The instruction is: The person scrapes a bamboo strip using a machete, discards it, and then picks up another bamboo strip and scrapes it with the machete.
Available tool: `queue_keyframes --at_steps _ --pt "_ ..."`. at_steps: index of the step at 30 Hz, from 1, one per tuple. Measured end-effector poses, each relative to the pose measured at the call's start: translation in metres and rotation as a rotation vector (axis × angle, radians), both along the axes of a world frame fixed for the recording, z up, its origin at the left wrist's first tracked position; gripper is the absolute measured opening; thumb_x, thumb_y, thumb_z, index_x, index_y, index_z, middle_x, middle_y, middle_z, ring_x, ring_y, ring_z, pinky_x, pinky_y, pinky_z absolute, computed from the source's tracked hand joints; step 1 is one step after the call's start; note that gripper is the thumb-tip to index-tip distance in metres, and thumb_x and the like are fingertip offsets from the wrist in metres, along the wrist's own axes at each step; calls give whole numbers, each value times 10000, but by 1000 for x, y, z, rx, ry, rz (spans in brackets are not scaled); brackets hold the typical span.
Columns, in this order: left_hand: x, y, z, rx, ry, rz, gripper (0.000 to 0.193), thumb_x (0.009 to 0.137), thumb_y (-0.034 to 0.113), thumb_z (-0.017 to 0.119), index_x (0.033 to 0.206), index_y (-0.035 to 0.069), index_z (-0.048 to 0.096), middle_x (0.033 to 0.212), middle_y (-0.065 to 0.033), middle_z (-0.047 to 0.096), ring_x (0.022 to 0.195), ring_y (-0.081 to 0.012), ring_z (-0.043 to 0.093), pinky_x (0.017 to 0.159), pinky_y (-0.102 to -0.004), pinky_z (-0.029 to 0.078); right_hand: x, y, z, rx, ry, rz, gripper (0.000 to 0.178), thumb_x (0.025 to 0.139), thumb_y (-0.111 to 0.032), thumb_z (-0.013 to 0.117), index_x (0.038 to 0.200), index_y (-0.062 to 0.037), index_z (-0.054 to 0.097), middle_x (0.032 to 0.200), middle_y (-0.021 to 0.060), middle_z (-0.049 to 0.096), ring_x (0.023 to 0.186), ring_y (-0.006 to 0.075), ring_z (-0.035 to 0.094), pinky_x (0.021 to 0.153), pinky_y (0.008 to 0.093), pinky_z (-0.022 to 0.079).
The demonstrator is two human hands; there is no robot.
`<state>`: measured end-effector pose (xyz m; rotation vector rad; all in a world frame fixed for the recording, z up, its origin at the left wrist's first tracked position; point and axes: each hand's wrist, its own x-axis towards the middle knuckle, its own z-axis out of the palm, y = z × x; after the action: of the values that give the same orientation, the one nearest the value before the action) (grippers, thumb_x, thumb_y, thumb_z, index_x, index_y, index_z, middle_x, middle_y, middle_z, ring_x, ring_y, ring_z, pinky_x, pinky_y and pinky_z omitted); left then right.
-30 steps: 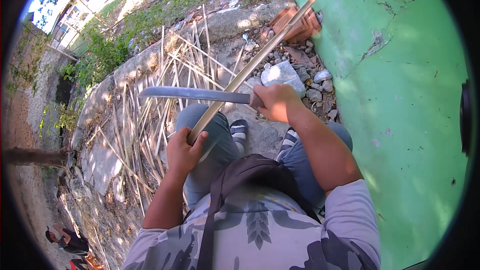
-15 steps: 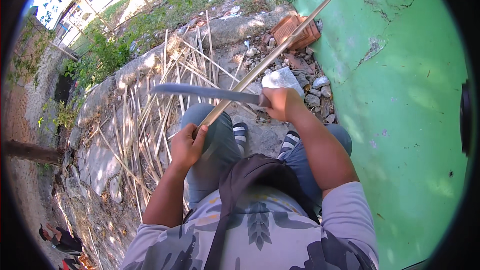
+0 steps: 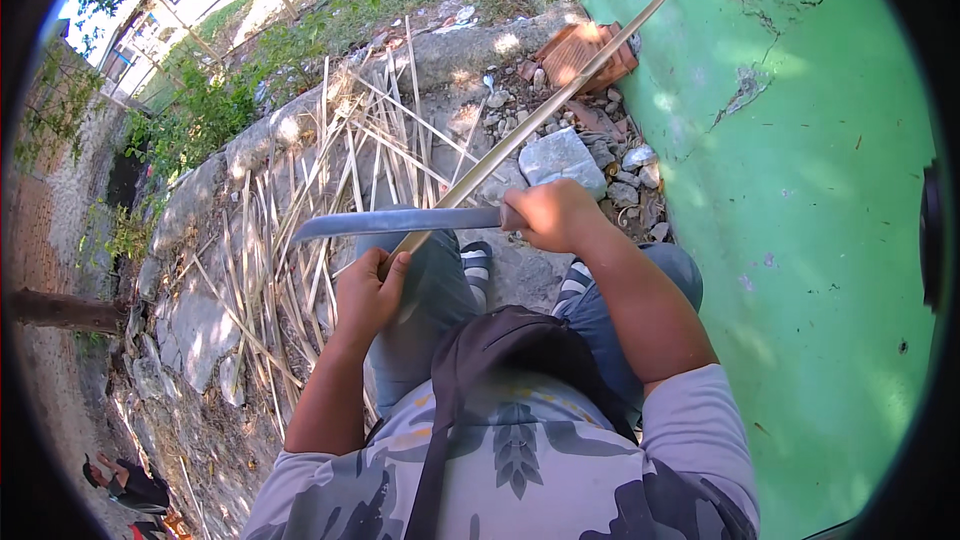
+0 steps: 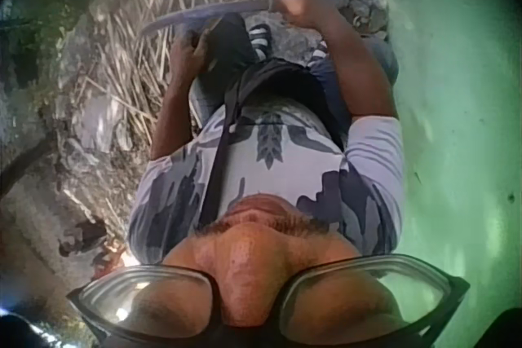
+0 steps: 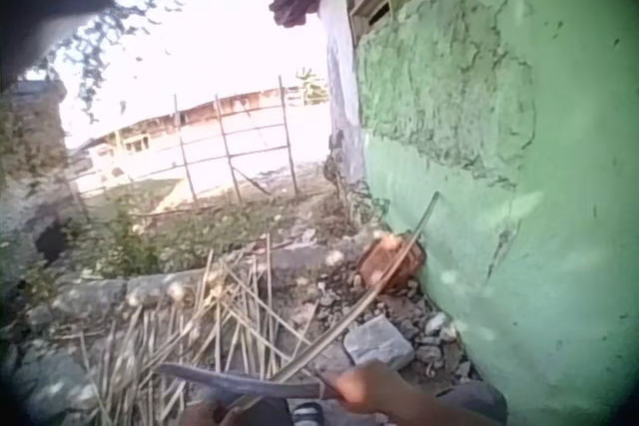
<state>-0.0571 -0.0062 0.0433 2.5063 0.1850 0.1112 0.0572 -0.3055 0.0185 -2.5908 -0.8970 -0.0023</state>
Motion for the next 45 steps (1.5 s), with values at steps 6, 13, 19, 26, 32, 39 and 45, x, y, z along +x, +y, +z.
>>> queue_keyframes --at_steps 6,13,19,26,32,39,45 --pt "2 4 -12 -41 -4 55 429 967 438 668 870 22 642 662 -128 613 596 -280 593 593 -397 464 24 -35 -7 337 149 -164 157 792 -174 693 877 -57 633 801 200 682 789 423 666 698 471 527" --pt "2 3 -6 -46 19 51 433 949 444 686 872 19 653 661 -131 622 592 -289 606 595 -406 470 -5 2 2 16 104 -78 255 791 -212 707 1009 -102 634 845 177 713 823 405 693 712 504 548" --pt "3 -3 0 63 -33 -15 470 885 471 747 861 10 657 658 -158 632 626 -321 648 604 -416 484 6 -4 -3 114 364 -9 194 796 -213 709 971 -148 656 844 145 713 818 386 692 721 494 546" --pt "1 -1 -3 46 -22 15 425 863 406 787 837 7 644 622 -155 613 561 -320 614 559 -415 462 -2 7 -2 14 35 6 204 764 -223 734 934 -152 647 824 101 711 802 365 698 724 479 548" --pt "3 -6 1 15 -40 41 412 845 380 805 825 6 634 609 -141 604 547 -288 610 549 -404 457 3 14 -8 59 -50 33 187 778 -245 724 901 -147 624 748 116 690 738 357 699 664 490 541" --pt "3 -4 -2 34 -19 51 405 837 380 810 842 11 643 638 -143 624 574 -293 622 577 -416 474 -7 20 -7 49 -65 16 172 813 -271 700 868 -133 613 726 118 684 700 367 691 634 488 535" --pt "2 -7 2 -7 -67 38 409 836 376 805 860 4 637 665 -152 632 599 -305 636 596 -417 483 -5 27 -7 25 -170 14 159 802 -263 705 854 -138 621 727 116 685 688 364 687 642 491 535"
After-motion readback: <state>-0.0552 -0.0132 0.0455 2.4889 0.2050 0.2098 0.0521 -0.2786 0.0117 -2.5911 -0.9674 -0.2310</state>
